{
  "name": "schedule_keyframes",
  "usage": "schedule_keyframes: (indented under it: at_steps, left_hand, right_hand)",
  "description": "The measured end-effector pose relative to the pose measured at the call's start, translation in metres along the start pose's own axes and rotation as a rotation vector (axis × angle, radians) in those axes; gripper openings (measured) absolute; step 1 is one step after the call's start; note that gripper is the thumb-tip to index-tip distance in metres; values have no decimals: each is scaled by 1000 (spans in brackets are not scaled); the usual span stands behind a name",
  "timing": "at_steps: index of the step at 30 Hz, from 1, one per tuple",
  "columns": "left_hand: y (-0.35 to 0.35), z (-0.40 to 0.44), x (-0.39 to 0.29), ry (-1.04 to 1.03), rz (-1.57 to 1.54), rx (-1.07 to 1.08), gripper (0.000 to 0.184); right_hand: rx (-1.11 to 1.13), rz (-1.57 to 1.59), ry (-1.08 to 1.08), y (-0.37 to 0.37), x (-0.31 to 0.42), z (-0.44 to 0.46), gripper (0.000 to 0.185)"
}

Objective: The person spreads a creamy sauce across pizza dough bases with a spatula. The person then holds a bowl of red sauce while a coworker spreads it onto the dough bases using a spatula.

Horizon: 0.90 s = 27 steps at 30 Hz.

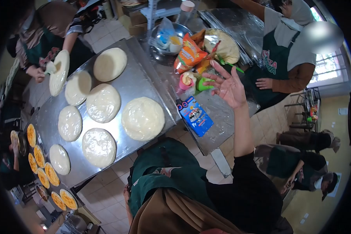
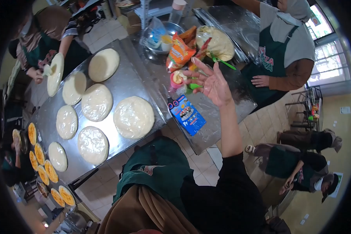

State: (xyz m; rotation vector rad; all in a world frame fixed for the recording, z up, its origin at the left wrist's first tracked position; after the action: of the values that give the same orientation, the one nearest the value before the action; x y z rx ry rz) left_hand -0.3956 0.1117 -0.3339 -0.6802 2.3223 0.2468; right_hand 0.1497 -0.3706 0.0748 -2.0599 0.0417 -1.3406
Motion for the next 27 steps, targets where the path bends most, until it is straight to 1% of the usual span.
schedule_keyframes:
  at_steps: [1,2,4,6,9,10,11,12,13,14,15,16,18,19,20,23,24,25,27]
  left_hand:
    - [-3,3,-2,-56,-34,57,46]
    - [4,-1,-2,-12,27,-2,46]
    - [-8,-18,-22,48,81,-69,44]
    - [-26,-43,-55,82,102,-112,43]
    - [-42,-69,-78,123,93,-134,41]
    - [-33,-60,-60,124,88,-86,44]
    - [-24,-52,-42,125,83,-39,47]
    - [3,-30,-1,-50,48,136,44]
    - [26,-15,32,-231,-26,324,43]
    - [44,-8,50,-385,-127,509,45]
    - [39,-20,39,-150,-16,245,46]
    - [33,-30,23,1,-2,124,49]
    - [28,-58,-13,137,-42,28,62]
    - [29,-70,-32,193,-74,-8,70]
    - [39,-67,-31,206,-95,0,70]
    - [68,-55,-23,374,-328,-27,70]
    - [76,-48,-24,359,-437,18,71]
    - [87,-45,-22,338,-434,15,70]
    - [97,-41,-49,305,-399,35,70]
  right_hand:
    - [20,-1,-20,-9,-9,1,66]
    - [-24,-109,-34,-19,-20,-1,65]
    - [-26,-362,-48,-31,-52,-6,58]
    - [-64,-573,-206,-44,-94,-8,46]
    - [-8,-1195,-354,-44,-175,-14,36]
    - [-8,-1397,-374,-46,-202,-19,34]
    - [24,-1517,-375,-44,-231,-25,33]
    - [47,-1639,-372,-42,-256,-29,32]
    - [60,-1595,-443,-47,-275,-33,31]
    - [90,-1574,-504,-53,-295,-35,31]
    - [95,-1512,-537,-62,-310,-38,31]
    - [107,-1503,-522,-70,-324,-39,31]
    - [114,-1501,-511,-90,-345,-40,31]
    - [109,-1510,-513,-101,-353,-39,32]
    - [105,-1518,-514,-113,-361,-37,32]
    - [96,-1511,-542,-137,-380,-27,32]
    - [95,-1500,-535,-145,-386,-23,32]
    - [87,-1485,-531,-151,-392,-19,32]
    - [72,-1475,-500,-162,-402,-19,32]
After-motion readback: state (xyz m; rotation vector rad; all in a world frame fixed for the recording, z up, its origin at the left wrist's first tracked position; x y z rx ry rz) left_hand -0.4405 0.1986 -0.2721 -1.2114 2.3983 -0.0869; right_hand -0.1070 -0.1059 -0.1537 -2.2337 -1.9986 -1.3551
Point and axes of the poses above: each hand's wrist, its own z-axis towards the middle knuckle, its own y-axis out of the back of the hand, x = y × z, the point moved 3 cm from there along z, towards the middle knuckle, and after that the axes turned 7 degrees about -y, right-handed, at the moved point
